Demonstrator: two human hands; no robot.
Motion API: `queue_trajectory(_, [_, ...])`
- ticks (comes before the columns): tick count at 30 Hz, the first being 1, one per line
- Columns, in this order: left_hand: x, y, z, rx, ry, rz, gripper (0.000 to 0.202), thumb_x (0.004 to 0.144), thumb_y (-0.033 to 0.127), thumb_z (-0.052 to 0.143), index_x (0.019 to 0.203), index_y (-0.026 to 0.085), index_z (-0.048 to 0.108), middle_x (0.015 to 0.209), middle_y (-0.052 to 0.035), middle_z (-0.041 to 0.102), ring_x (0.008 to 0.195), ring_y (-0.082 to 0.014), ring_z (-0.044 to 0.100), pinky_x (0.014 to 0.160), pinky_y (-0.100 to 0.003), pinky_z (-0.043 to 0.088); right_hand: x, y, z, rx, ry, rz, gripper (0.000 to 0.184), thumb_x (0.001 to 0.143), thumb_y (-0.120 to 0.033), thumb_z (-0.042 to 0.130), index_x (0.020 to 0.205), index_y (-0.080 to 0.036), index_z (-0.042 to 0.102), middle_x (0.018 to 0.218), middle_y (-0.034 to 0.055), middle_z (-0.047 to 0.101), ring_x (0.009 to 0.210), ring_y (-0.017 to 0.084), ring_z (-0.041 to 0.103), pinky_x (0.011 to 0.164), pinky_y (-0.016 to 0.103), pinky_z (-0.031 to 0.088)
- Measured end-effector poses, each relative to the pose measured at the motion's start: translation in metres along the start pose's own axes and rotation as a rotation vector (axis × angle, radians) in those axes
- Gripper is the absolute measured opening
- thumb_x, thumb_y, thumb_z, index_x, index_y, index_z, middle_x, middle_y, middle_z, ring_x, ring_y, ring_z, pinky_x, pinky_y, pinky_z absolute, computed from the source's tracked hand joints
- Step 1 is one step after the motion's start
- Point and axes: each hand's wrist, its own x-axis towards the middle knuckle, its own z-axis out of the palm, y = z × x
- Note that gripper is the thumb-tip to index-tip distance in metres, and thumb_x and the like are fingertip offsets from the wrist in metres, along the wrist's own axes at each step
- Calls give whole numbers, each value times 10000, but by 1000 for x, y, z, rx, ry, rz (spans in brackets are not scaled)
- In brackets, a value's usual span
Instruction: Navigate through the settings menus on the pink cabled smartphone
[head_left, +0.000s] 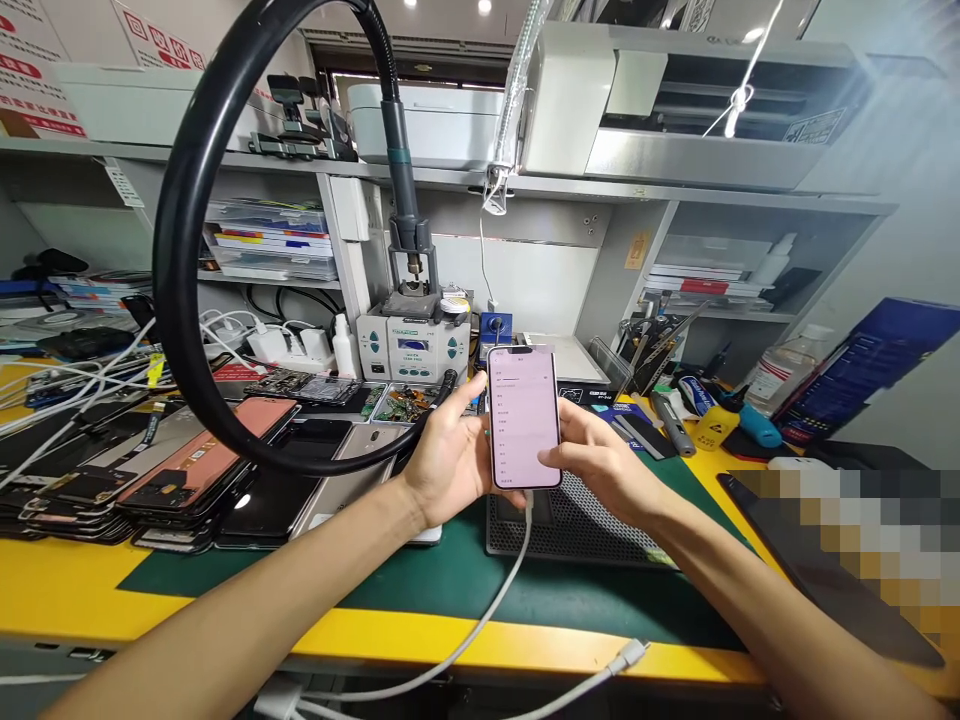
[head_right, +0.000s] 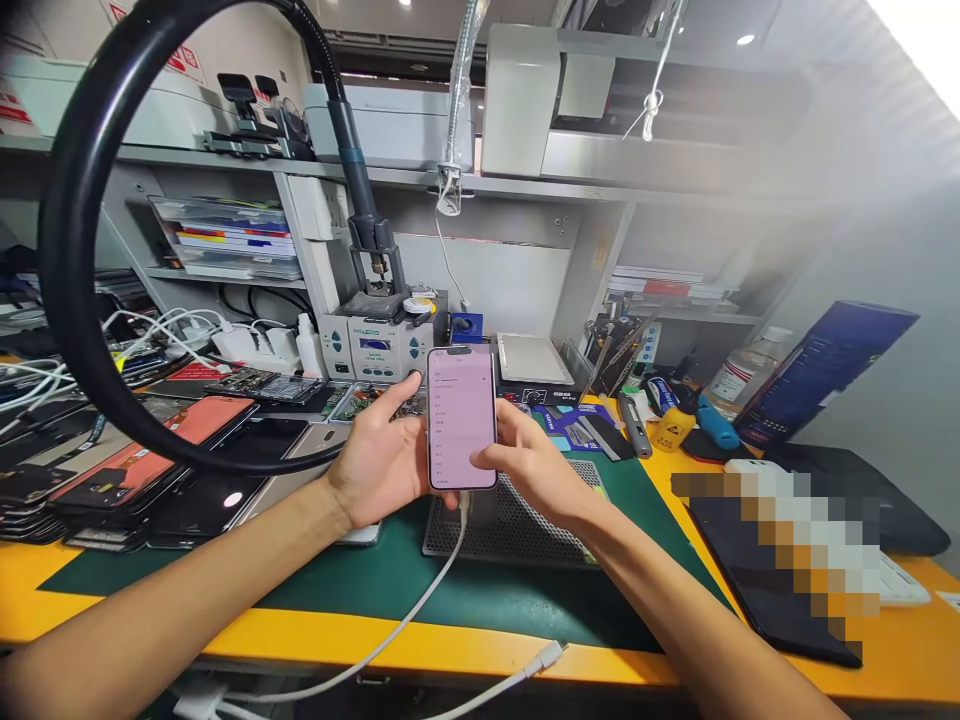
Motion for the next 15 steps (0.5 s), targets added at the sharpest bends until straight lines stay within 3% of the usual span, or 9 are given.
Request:
queue_trajectory(8, [2, -2, -3, 20, -27, 16, 744, 1032, 625, 286, 1270, 41, 682, 1079, -234, 722, 817, -295, 695, 579, -386, 594, -2, -3, 3, -20, -21, -12, 442, 717, -161, 721, 1144, -208, 620, 1057, 24, 746, 900, 208, 699, 830, 356, 548])
queue_trajectory(15, [1, -2, 0, 23, -39, 19, 753, 1035, 614, 267, 1339, 44, 655, 1089, -237, 717, 894, -351, 700, 558, -406, 584, -1, 1, 4, 106, 71, 23, 276, 867, -348, 710, 1102, -206, 687, 1042, 31, 746, 901, 195, 691, 790, 327, 559])
